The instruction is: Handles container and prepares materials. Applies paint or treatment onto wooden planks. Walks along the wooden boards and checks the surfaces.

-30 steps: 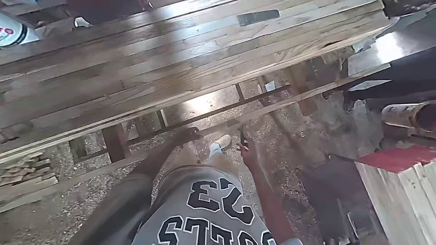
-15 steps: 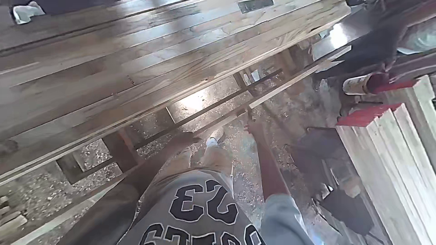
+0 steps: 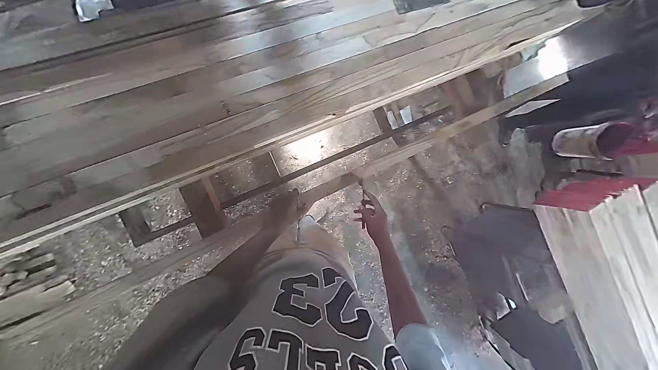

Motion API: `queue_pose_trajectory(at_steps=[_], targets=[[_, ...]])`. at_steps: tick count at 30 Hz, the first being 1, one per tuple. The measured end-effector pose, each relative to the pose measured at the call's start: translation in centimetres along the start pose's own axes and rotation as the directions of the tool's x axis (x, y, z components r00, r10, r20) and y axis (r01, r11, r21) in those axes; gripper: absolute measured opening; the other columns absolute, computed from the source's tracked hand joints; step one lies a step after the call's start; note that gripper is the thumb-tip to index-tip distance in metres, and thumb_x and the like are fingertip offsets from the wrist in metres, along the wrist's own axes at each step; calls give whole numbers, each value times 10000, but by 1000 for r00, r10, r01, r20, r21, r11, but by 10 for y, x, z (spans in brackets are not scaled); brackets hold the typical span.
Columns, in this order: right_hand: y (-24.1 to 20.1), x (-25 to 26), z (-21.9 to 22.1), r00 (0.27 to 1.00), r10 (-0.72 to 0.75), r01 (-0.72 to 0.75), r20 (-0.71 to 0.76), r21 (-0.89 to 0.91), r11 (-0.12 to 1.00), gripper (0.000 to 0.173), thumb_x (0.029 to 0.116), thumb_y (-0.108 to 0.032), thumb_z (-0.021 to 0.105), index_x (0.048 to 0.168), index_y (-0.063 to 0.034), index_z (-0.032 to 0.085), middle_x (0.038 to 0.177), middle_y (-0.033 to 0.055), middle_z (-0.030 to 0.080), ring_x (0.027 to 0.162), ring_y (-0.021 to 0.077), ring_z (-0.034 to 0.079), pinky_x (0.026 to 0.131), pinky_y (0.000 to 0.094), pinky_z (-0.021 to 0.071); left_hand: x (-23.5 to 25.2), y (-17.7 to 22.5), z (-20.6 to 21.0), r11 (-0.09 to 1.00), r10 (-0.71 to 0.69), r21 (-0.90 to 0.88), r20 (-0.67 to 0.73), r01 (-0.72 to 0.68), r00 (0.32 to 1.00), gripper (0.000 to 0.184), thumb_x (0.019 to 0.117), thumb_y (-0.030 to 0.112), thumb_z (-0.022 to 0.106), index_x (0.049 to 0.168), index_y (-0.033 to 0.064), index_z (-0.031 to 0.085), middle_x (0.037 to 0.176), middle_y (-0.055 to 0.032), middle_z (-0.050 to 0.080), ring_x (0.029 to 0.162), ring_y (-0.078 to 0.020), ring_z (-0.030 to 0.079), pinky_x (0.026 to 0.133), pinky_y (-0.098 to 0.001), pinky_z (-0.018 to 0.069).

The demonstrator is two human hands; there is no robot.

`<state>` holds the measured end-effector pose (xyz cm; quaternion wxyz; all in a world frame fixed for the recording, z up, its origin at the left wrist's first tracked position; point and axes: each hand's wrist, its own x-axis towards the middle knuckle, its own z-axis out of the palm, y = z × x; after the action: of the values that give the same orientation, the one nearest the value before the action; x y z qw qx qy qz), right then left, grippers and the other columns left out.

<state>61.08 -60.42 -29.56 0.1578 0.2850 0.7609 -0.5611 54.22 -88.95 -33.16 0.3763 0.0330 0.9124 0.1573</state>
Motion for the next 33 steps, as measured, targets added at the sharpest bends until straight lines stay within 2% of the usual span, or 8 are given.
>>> queue_pose_trajectory(at_steps=[3,6,8,12,18,22,25,33], targets=[[-5,18,8,985,-170,157,19,-501,851,524,1023,-142,550,1540,-107,470,1387,236,567,1033,307,694,854,437,610,10,-9,-9,994,102,-51,153,-95,983,713,898,537,712,1413,83,519,1232,-239,662,1144,-441,648,938,-671,504],[-36,10,23,996,84,-25,26,-830,557,603,1035,-171,475,1614,-249,323,1539,255,408,1008,366,710,844,493,606,20,-35,-14,926,228,-359,276,-119,934,696,821,477,819,1391,164,570,1212,-148,692,1119,-309,675,967,-581,541],[-57,-4,22,982,189,-85,8,-874,478,634,995,-119,501,1599,-233,345,1530,283,405,1028,397,699,845,519,596,22,-42,-12,826,235,-563,351,4,906,642,791,391,854,1331,142,613,1056,-91,727,886,-202,716,805,-434,608],[-67,6,-2,987,160,-113,-1,-712,693,536,1037,-174,480,1566,-127,409,1394,276,549,1093,385,679,932,524,571,17,-35,-6,920,170,-388,289,-47,942,667,799,466,840,1337,137,623,1146,-138,707,1016,-287,698,899,-560,574],[-46,-10,39,966,222,-173,132,-309,935,454,1016,-152,566,1449,-41,485,1057,203,691,731,267,726,683,449,634,11,-28,14,989,124,-110,213,-102,969,689,832,555,783,1357,140,616,1238,-200,686,1183,-409,644,980,-676,491],[-23,-33,33,917,290,-273,273,-98,957,453,1026,-120,577,1471,-69,510,1119,209,681,703,248,722,649,408,636,-2,-26,10,995,83,-63,222,-71,971,697,862,571,742,1380,134,581,1214,-216,685,1159,-426,649,956,-675,498],[-10,-33,12,966,221,-232,138,72,970,480,1052,-104,546,1517,-50,439,1232,230,638,779,267,743,670,413,651,-21,-14,-2,1000,18,21,147,-21,989,657,946,545,646,1468,169,516,1225,-224,687,1156,-442,654,950,-667,500],[21,63,-17,911,-337,182,-238,-503,845,486,1039,-133,521,1498,19,469,1449,295,519,1242,401,611,1042,502,521,-16,-16,8,993,49,113,-49,-43,998,534,1022,397,580,1454,90,514,1269,-247,650,1163,-452,644,929,-640,517]])
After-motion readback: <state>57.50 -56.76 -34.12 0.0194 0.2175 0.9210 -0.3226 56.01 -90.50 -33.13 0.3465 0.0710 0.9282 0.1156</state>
